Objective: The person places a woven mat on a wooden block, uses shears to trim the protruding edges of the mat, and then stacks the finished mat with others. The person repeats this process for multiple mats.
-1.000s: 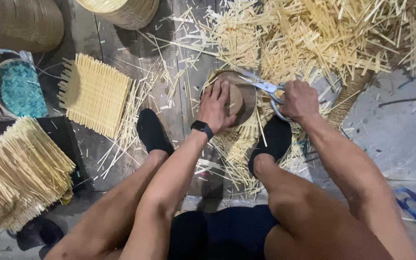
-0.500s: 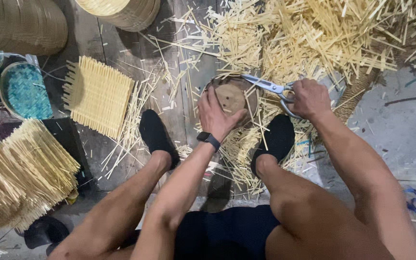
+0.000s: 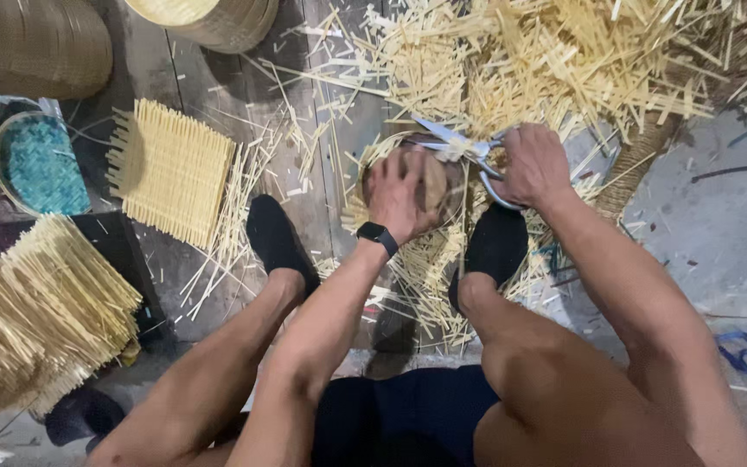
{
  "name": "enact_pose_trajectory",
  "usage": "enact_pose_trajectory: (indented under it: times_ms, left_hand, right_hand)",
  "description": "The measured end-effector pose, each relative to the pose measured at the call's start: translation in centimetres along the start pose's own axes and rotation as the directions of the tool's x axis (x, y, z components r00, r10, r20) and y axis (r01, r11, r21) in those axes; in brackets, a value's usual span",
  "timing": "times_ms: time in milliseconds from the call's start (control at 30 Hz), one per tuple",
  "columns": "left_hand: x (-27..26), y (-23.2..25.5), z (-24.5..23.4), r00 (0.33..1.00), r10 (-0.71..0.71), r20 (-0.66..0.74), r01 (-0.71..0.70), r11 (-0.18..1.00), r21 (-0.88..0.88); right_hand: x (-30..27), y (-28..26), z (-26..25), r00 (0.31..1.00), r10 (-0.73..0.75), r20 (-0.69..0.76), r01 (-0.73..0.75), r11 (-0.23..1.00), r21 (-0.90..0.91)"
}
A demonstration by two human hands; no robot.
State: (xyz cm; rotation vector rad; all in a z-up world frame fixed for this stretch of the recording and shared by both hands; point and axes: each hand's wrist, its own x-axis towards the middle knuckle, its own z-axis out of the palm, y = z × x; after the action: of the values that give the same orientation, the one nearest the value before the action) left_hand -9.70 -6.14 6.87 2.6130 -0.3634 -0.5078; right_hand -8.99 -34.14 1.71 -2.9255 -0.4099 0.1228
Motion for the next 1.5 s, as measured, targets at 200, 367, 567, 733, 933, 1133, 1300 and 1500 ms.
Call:
enact_pose_trajectory:
  times_ms: [200, 367, 567, 733, 933, 1133, 1300, 1500]
  left_hand:
    - [-1.5, -0.5, 0.5, 0.986, -0.06, -0.157, 0.053, 0.997, -0.053]
    - [-1.7, -0.5, 2.4, 0.979, -0.099, -0.181, 0.078, 0.99, -0.117]
    - [-1.4, -1.5, 1.1, 0.986, -0.009, -0.169, -0.01, 0.994, -0.112]
    - [-0.7, -0.5, 0.6, 0.986, -0.042, -0.164, 0.019, 0.99, -0.14]
    - [-0.6, -1.5, -1.0, 0.991, 0.123, 0.047, -0.118, 0.988, -0.096]
    - [0.4, -2.9, -1.9, 0.935, 0.308, 0.175, -0.305, 0.951, -0.043]
    - [-0.4, -3.4, -0.9, 0.967, 0.234, 0.104, -0.238, 0.97, 0.037]
    - [-1.5, -0.7, 1.8, 0.986, -0.134, -0.097, 0.127, 0.989, -0.075]
  right_hand:
    - [0.1, -0.3, -0.3, 0.921, 0.136, 0.366, -0.144, 0.99, -0.003]
    - [0.0, -1.0, -0.1, 0.991, 0.072, 0.117, -0.071, 0.997, -0.008]
    - [0.5, -0.9, 0.2, 0.94, 0.117, 0.32, -0.129, 0.992, 0.016]
    - [0.6, -0.2, 0.5, 0.978, 0.074, 0.195, -0.075, 0.997, -0.005]
    - [0.6, -0.5, 0.9, 0.95, 0.077, 0.303, -0.081, 0.997, 0.003]
    - [1.8, -1.1, 0.1, 0.932, 0.103, 0.349, -0.082, 0.994, -0.074]
    - [2.0, -1.4, -0.1, 0.833, 0.152, 0.533, -0.155, 0.987, -0.039]
    - [1.4, -1.0, 0.0, 0.945, 0.089, 0.315, -0.076, 0.996, -0.051]
